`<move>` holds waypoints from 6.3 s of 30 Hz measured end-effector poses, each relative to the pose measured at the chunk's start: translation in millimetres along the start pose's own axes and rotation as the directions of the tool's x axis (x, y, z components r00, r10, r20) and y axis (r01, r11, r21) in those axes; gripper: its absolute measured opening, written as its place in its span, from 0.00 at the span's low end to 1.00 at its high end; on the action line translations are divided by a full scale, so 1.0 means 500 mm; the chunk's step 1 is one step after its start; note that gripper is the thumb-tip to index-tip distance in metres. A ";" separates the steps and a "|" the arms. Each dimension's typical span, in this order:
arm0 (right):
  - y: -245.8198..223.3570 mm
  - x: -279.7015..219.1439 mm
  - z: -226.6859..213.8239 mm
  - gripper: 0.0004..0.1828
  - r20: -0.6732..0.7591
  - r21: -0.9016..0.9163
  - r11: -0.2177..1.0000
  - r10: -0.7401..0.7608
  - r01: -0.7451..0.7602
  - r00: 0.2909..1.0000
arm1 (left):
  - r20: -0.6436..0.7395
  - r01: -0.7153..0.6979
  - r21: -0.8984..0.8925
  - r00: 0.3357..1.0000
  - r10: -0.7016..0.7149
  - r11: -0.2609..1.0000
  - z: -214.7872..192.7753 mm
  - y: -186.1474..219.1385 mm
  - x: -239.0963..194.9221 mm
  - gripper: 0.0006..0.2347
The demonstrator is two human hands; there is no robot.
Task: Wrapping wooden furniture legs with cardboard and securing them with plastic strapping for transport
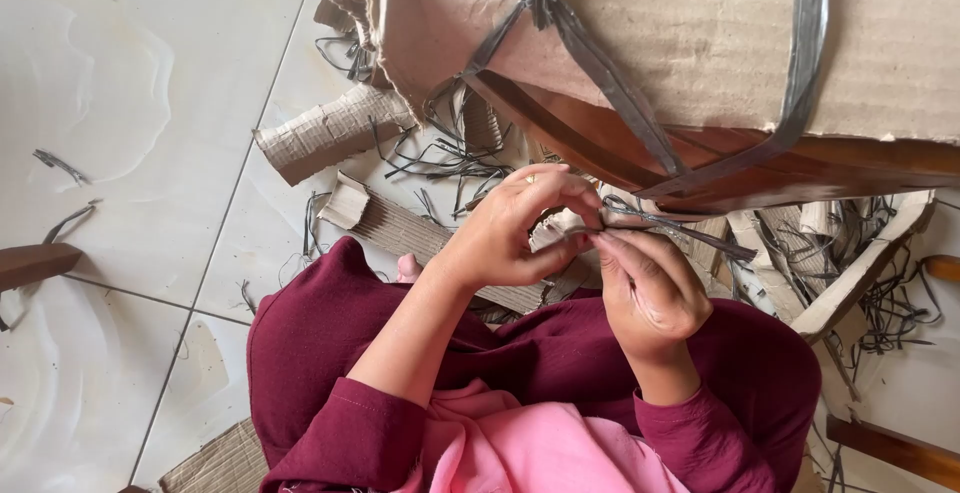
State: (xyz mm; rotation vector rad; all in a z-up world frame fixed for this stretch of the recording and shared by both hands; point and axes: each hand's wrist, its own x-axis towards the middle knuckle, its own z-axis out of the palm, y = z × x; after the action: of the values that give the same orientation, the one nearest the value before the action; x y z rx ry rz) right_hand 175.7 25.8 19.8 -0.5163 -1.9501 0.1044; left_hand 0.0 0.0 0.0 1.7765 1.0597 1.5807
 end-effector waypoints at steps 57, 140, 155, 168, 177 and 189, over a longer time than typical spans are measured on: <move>-0.010 -0.055 -0.001 0.04 0.100 0.099 0.869 0.476 -0.484 0.874 | 0.055 0.475 -0.752 0.735 -0.676 0.456 0.102 -0.070 -0.087 0.25; -0.069 -0.261 0.304 0.08 0.493 -0.074 0.944 0.314 -0.321 0.811 | -0.059 0.799 0.498 0.418 -0.906 0.336 -0.219 -0.231 -0.141 0.20; -0.162 -0.224 0.153 0.32 0.575 -0.025 0.820 0.480 -0.572 0.663 | -0.009 0.734 0.370 0.616 -0.788 0.570 -0.197 -0.077 -0.176 0.08; -0.116 -0.156 -0.005 0.05 0.428 0.059 0.540 0.746 -0.840 0.510 | 0.305 0.468 0.170 0.812 -0.498 0.867 -0.008 0.020 -0.192 0.09; 0.074 -0.055 -0.220 0.19 0.543 -0.776 0.446 0.833 -0.445 -0.111 | 0.258 0.676 0.358 0.591 -0.764 0.644 -0.034 -0.079 -0.173 0.21; 0.246 -0.205 -0.113 0.04 0.229 -0.366 0.561 0.828 -0.743 0.512 | 0.165 0.620 -0.033 0.777 -0.608 0.784 0.014 -0.152 -0.070 0.17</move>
State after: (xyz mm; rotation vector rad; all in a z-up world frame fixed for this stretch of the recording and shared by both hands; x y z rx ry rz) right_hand 298.4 86.7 -80.2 -1.6528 -1.9333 0.6254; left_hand -8.8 13.8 -82.6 1.2656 1.3059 1.0490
